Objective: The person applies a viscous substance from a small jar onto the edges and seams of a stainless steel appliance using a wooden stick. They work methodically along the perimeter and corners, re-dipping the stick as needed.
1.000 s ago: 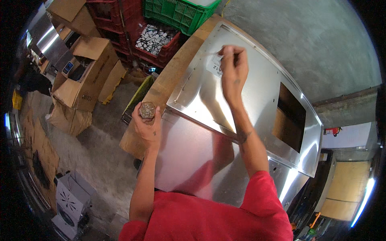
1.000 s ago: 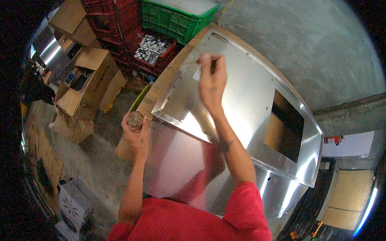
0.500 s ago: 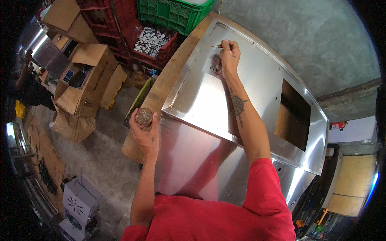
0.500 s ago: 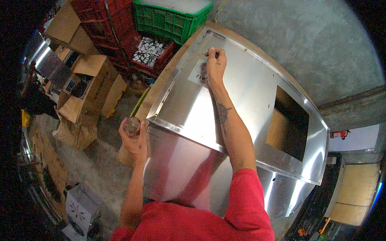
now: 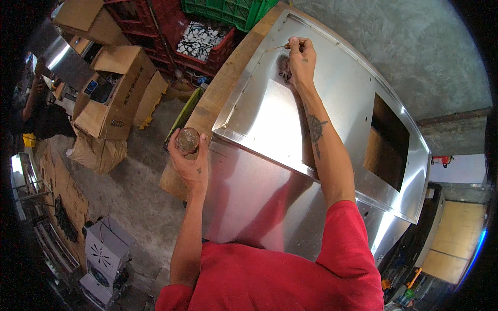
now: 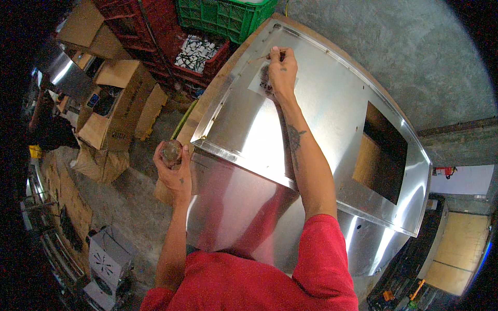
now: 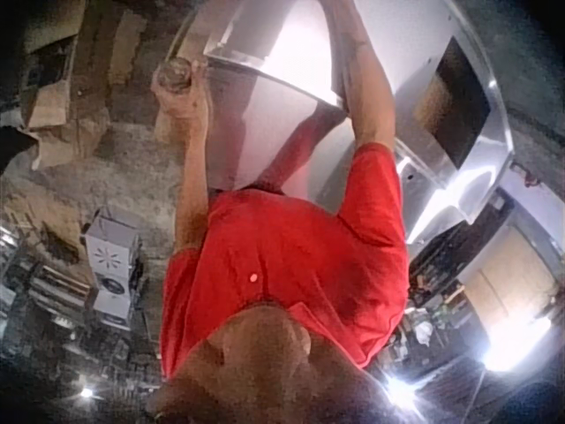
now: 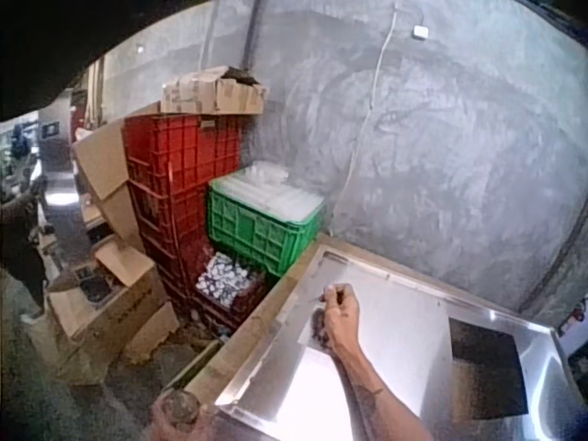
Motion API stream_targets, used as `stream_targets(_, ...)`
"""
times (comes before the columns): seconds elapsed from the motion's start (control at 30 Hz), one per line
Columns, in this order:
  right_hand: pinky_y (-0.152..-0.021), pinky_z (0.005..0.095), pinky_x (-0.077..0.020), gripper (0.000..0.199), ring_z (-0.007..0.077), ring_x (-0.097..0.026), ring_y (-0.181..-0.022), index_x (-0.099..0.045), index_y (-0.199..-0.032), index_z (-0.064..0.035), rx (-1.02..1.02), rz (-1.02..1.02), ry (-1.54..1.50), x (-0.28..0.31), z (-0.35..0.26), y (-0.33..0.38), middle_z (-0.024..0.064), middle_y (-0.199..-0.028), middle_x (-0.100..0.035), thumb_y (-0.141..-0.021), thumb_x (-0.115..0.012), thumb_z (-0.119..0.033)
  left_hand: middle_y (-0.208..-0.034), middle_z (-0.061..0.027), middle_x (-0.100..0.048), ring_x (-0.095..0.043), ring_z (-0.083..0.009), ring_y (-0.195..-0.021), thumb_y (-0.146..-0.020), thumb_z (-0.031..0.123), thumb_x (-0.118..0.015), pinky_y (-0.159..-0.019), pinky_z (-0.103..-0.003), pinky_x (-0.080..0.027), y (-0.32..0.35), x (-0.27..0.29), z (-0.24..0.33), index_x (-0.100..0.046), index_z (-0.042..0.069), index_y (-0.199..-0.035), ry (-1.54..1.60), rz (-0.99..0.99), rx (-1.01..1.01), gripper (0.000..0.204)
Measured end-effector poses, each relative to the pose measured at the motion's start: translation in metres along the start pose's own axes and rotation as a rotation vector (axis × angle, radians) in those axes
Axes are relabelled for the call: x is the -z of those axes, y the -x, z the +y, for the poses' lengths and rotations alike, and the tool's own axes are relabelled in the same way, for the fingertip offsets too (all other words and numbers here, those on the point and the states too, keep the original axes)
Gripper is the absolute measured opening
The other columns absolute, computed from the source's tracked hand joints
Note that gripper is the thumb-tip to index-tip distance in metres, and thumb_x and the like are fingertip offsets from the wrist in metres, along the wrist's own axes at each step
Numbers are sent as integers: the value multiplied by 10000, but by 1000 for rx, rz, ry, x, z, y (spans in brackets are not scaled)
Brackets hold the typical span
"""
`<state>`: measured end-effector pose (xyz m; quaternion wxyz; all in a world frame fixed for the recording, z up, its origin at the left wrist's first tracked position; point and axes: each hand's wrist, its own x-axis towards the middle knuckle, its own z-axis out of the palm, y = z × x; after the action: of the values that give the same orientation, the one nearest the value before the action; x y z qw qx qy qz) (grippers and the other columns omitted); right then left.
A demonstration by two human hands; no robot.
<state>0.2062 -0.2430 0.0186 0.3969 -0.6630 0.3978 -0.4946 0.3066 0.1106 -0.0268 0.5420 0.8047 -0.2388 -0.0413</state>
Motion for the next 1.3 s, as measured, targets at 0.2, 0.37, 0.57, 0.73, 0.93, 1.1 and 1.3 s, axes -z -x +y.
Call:
stream_targets(0.2, -708, 290, -465, 304, 112, -543, -797, -671, -1068, 2, -9, -6, 7, -1, 1, -1, 54, -947, -684, -1100, -649, -300, -1399, -212, -571, -627, -324, -1274, -981, 313, -825, -1029, -441, -576, 0, 0, 0, -472, 10, -1498, 24, -5, 8, 695)
stream_targets(0.37, -613, 278, -437, 310, 94, -516, -715, -665, -1071, 3, 61, 15, 63, -1, 10, -5, 59, -938, -692, -1103, -643, -304, -1396, -214, -575, -631, -325, -1270, -984, 307, -822, -1019, -438, -583, -1, 1, 6, -471, 7, -1498, -16, -10, 8, 690)
stream_targets(0.57, -706, 342, -487, 330, 164, -580, -769, -662, -1061, 18, -11, 7, 25, -4, -3, 0, 104, -924, -706, -1100, -632, -308, -1395, -217, -581, -641, -326, -1267, -983, 308, -824, -1020, -444, -582, -1, 2, 4, -469, 8, -1501, -11, 4, 41, 696)
stream_targets(0.73, -746, 368, -500, 325, 191, -597, -792, -661, -1042, 21, -32, 4, 30, -1, -4, 0, 116, -896, -698, -1097, -628, -298, -1385, -214, -585, -648, -331, -1253, -977, 307, -830, -1027, -446, -577, -1, 0, 1, -480, 9, -1488, -5, 8, 2, 687)
stream_targets(0.93, -739, 368, -497, 323, 186, -595, -792, -661, -1037, 24, -6, -4, 47, -1, -3, 0, 123, -883, -693, -1097, -627, -292, -1382, -212, -585, -640, -337, -1265, -979, 289, -827, -1038, -454, -569, -1, 0, 0, -484, 11, -1482, 9, 9, -14, 670)
stream_targets(1.1, -734, 376, -505, 329, 198, -611, -793, -661, -1045, 31, 27, -3, 54, -1, -3, 1, 138, -894, -706, -1096, -628, -292, -1389, -212, -580, -632, -334, -1273, -981, 279, -824, -1033, -455, -572, -1, -1, -2, -480, 9, -1487, 21, 7, -4, 668)
stream_targets(1.3, -767, 390, -524, 337, 223, -642, -824, -661, -1050, 33, 12, 2, 79, -1, -1, -1, 158, -918, -721, -1094, -631, -300, -1392, -211, -578, -632, -335, -1275, -980, 280, -824, -1035, -452, -574, -1, -1, -2, -472, 5, -1493, 24, -2, 16, 680)
